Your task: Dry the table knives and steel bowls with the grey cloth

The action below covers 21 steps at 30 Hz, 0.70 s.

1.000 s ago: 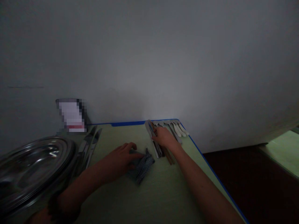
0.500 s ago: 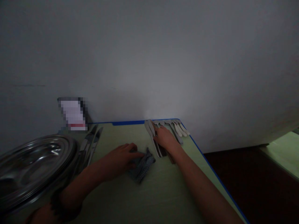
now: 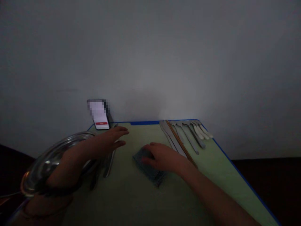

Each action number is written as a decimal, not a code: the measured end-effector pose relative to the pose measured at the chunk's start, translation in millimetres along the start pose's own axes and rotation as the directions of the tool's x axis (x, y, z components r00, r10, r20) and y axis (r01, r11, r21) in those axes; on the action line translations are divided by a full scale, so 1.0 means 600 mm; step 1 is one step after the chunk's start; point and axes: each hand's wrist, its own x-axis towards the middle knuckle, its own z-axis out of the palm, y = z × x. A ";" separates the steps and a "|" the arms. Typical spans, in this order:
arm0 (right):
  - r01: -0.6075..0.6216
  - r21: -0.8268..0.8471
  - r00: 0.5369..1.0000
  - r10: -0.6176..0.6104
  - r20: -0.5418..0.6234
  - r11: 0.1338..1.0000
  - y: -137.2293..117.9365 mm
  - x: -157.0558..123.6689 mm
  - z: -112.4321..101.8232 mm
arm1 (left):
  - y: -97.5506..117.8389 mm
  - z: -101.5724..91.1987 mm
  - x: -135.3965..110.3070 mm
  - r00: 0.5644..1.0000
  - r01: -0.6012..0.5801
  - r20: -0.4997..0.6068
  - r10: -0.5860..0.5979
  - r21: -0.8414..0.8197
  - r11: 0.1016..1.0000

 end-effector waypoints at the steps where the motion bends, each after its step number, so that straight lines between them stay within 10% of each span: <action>1: 0.001 -0.037 1.000 -0.001 -0.006 0.999 -0.003 0.002 0.014 | -0.005 -0.005 -0.005 0.999 0.028 -0.016 -0.028 0.017 0.999; 5: -0.119 -0.170 0.982 0.090 -0.169 0.978 -0.004 0.019 0.062 | 0.004 0.005 -0.006 0.993 0.088 -0.082 -0.081 0.077 0.993; 13: -0.322 -0.365 0.909 0.178 -0.378 0.873 0.012 0.041 0.086 | 0.090 0.132 0.019 0.987 0.137 -0.109 -0.122 0.141 0.981; 21: -0.309 -0.310 0.893 0.162 -0.419 0.899 0.014 0.044 0.089 | 0.075 0.165 -0.042 0.957 0.282 -0.103 -0.271 0.111 0.953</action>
